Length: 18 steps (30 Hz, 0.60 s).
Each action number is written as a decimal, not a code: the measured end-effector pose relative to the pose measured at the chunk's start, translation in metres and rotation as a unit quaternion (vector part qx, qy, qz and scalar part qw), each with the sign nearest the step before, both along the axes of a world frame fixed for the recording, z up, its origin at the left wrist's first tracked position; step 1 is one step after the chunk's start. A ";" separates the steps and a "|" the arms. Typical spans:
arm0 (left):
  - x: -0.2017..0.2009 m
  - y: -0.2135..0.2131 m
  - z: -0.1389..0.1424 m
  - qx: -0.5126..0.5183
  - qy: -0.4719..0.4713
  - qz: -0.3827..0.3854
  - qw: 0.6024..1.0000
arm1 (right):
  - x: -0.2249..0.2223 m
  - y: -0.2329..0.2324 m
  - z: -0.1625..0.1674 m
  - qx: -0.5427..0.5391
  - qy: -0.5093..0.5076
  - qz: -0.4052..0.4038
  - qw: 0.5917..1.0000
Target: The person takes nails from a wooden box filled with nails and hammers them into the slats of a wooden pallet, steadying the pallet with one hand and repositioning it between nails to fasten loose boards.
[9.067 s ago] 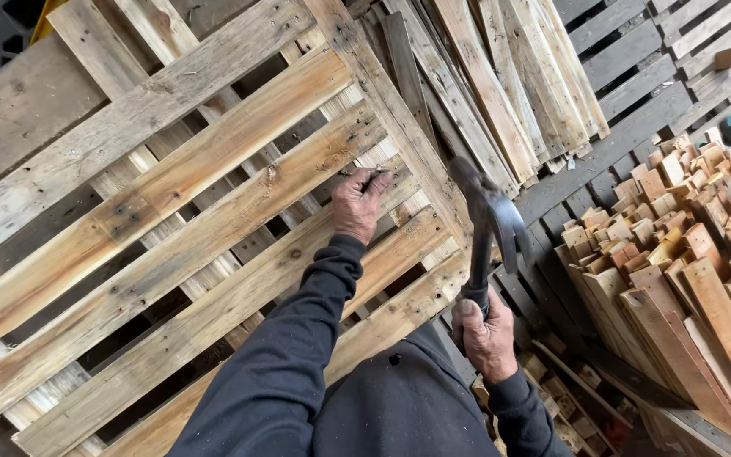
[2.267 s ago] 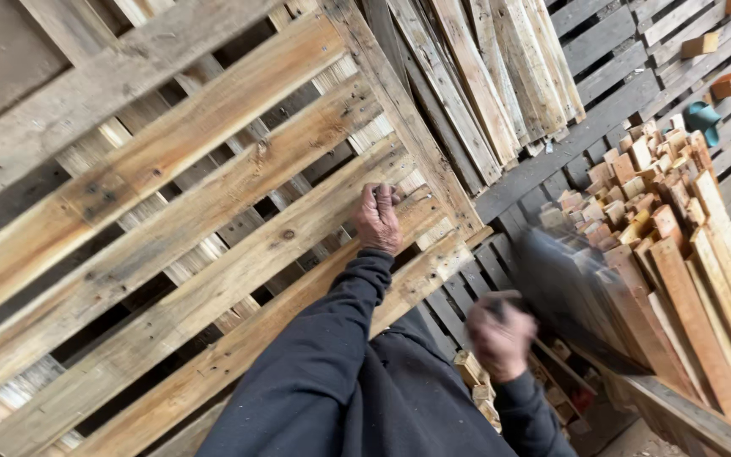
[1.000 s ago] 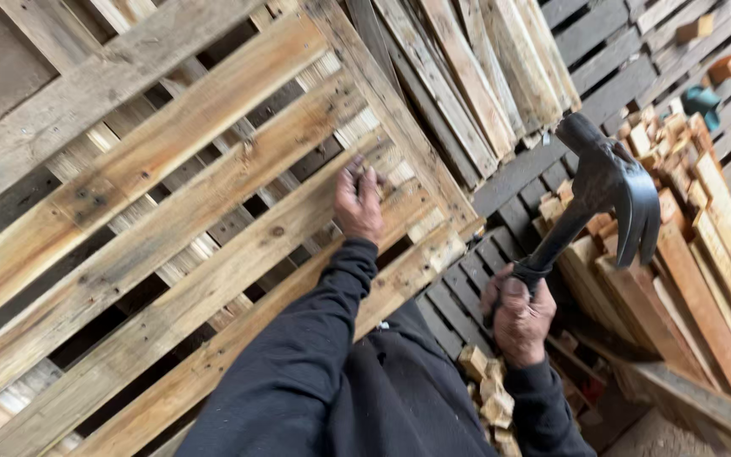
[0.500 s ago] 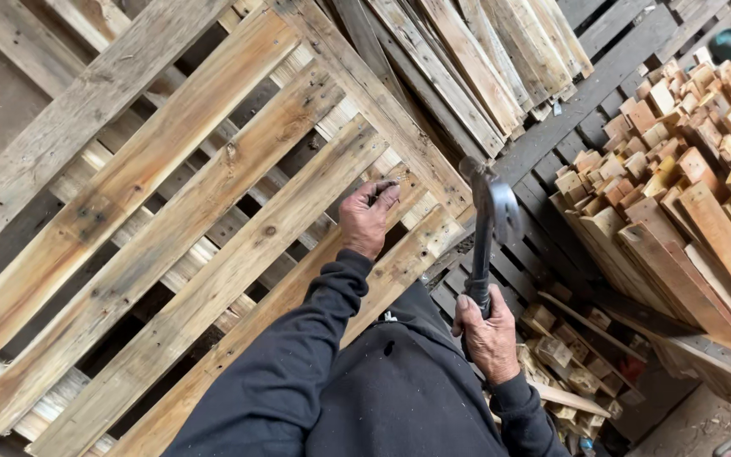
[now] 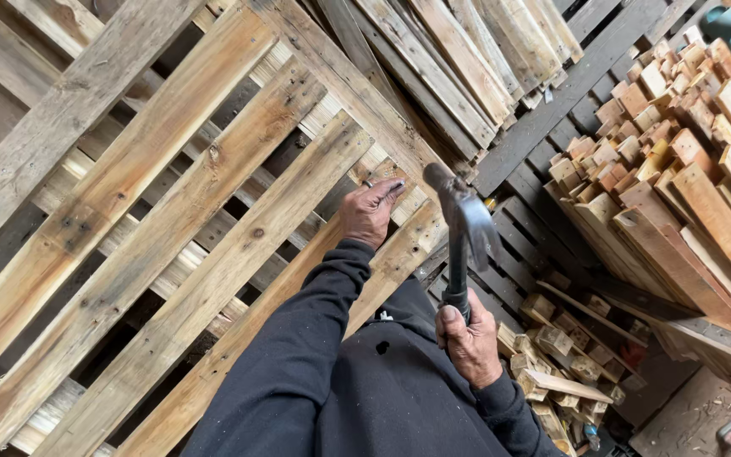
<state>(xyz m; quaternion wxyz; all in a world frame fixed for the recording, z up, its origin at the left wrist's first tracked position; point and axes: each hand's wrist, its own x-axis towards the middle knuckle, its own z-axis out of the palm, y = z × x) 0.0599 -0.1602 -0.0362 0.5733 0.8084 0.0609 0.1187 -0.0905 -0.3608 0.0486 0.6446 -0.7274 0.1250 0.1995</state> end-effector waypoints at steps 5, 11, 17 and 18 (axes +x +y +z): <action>0.002 0.006 0.005 0.004 -0.019 -0.002 1.000 | 0.025 0.004 0.017 -0.154 0.171 0.032 0.973; 0.005 0.018 0.008 -0.092 0.035 0.026 0.995 | 0.040 -0.001 0.081 0.217 -0.248 -0.006 0.944; 0.002 0.025 0.006 -0.114 -0.028 0.170 0.978 | 0.065 0.014 0.052 -0.102 -0.198 0.137 0.965; 0.002 0.026 0.006 -0.100 -0.028 0.176 0.979 | 0.062 0.017 0.047 -0.285 -0.020 0.132 0.949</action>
